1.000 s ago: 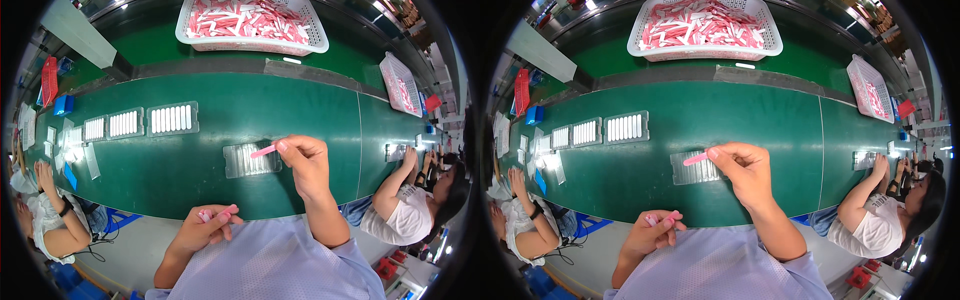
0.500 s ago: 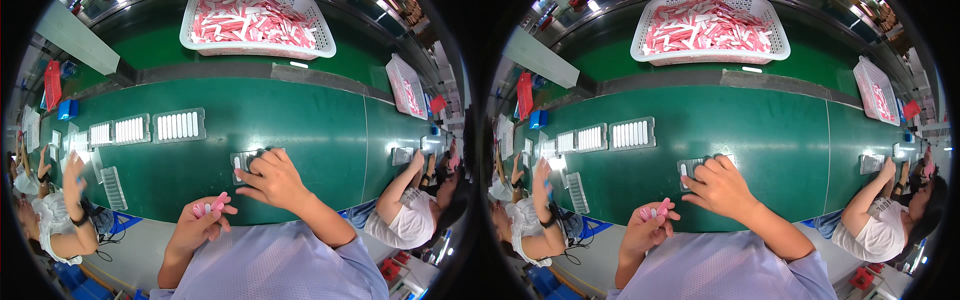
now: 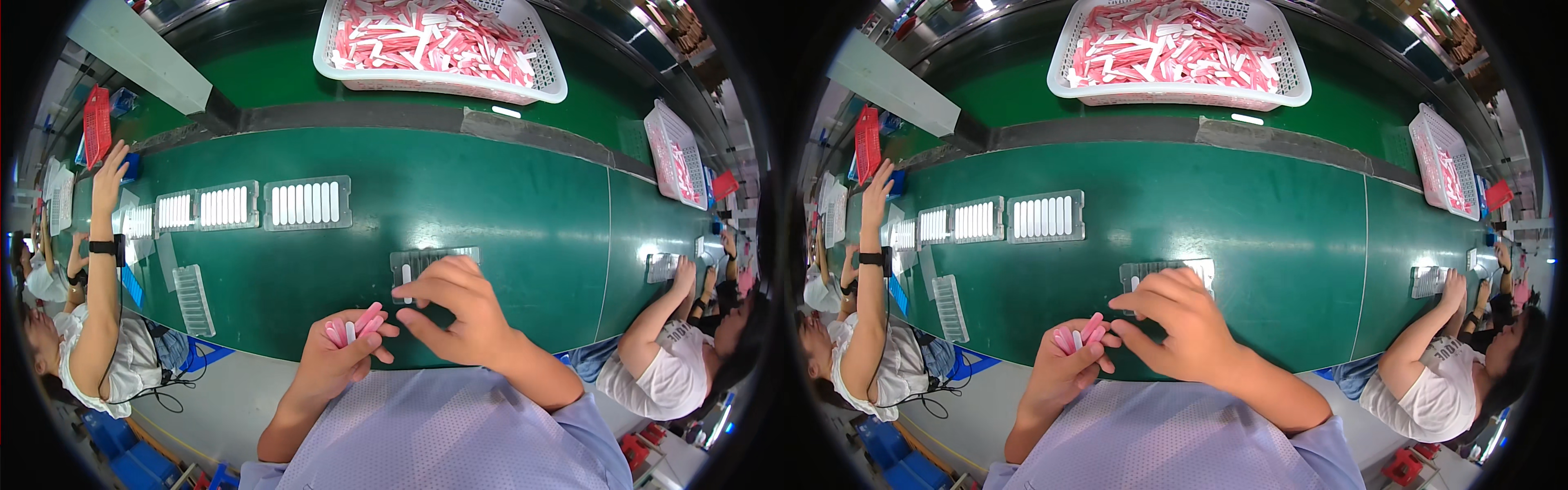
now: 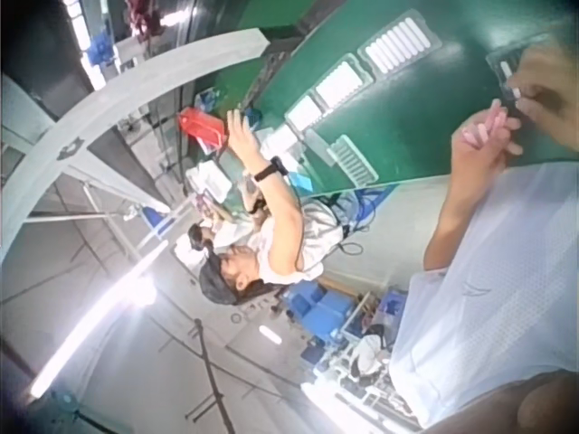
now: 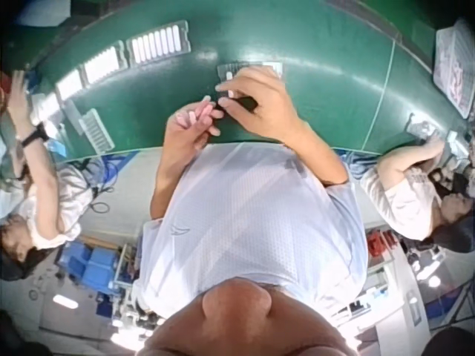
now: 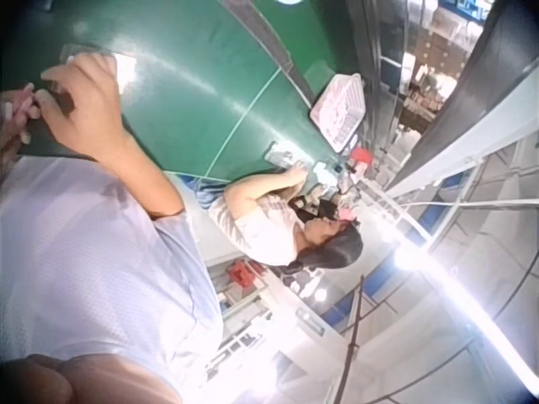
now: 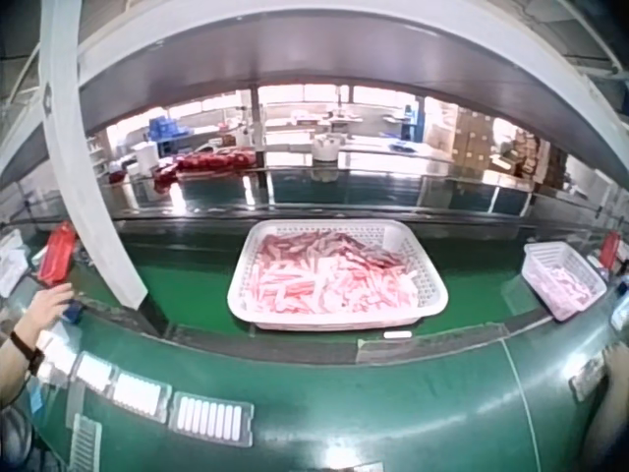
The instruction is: The person takes plastic sticks from a basket, inserts them into the slots of clear plastic trays by hand, and slides the filled trays along the work table.
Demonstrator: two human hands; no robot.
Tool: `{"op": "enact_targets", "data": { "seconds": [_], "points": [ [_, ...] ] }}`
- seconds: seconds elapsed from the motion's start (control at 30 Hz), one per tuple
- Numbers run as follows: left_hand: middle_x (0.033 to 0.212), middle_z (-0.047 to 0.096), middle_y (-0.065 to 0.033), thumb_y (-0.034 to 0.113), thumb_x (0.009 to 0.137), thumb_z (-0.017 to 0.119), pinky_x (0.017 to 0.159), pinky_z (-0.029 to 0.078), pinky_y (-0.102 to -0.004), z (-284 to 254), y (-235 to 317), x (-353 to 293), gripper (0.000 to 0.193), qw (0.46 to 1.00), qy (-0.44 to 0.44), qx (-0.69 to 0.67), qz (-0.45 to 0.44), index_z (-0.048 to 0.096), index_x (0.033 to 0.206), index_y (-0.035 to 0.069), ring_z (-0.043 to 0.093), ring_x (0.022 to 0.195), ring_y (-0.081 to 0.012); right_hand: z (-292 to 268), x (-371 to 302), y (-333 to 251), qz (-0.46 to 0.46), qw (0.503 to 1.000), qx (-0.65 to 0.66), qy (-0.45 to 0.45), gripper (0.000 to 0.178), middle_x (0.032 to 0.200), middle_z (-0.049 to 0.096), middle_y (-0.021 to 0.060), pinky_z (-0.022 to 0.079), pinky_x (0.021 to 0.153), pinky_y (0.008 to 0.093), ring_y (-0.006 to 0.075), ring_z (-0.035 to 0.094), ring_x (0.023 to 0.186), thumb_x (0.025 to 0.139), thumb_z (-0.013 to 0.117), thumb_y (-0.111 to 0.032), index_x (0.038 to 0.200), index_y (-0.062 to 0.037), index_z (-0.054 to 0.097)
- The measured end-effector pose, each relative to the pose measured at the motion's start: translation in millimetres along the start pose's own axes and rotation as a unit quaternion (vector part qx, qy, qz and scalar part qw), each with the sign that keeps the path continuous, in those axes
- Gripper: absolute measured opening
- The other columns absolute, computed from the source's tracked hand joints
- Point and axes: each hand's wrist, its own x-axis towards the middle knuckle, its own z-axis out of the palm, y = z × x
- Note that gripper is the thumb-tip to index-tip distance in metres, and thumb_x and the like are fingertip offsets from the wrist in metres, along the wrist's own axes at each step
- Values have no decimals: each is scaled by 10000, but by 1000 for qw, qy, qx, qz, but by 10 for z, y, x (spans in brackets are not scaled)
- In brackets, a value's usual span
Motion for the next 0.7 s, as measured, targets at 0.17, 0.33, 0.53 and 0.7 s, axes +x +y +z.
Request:
{"op": "enact_targets", "data": {
  "seconds": [0.17,0.33,0.53,0.7],
  "points": [
    [1113,746,-165,111,1053,616,442,449,-221,4,51,18,264,998,-51,10,-40,646,1261,-48,762,802,-176,44,106,-76,89,992,55,-71,149,704,601,28,432,658,339,190,546,608,821,808,-123,947,-58,763],
    [1112,743,-167,105,1051,616,442,447,-225,-16,31,32,249,998,-54,11,-33,649,1251,-40,759,793,-183,15,144,-94,164,974,154,-8,51,674,603,16,410,576,278,114,521,573,849,777,-6,888,-33,759],
    [1133,727,-154,104,1053,611,458,437,-224,-76,-2,38,218,1000,-18,-20,-7,620,1241,-8,736,824,-174,-245,122,132,121,981,129,80,45,650,646,17,414,525,256,47,553,587,853,780,22,873,-18,782],
    [1182,701,-175,110,1051,608,468,375,-227,-10,81,54,223,998,2,-45,-41,591,1248,7,730,871,-186,-397,192,312,239,956,155,-68,60,664,676,30,462,564,251,55,582,598,853,776,-31,911,-20,790]
  ]
}}
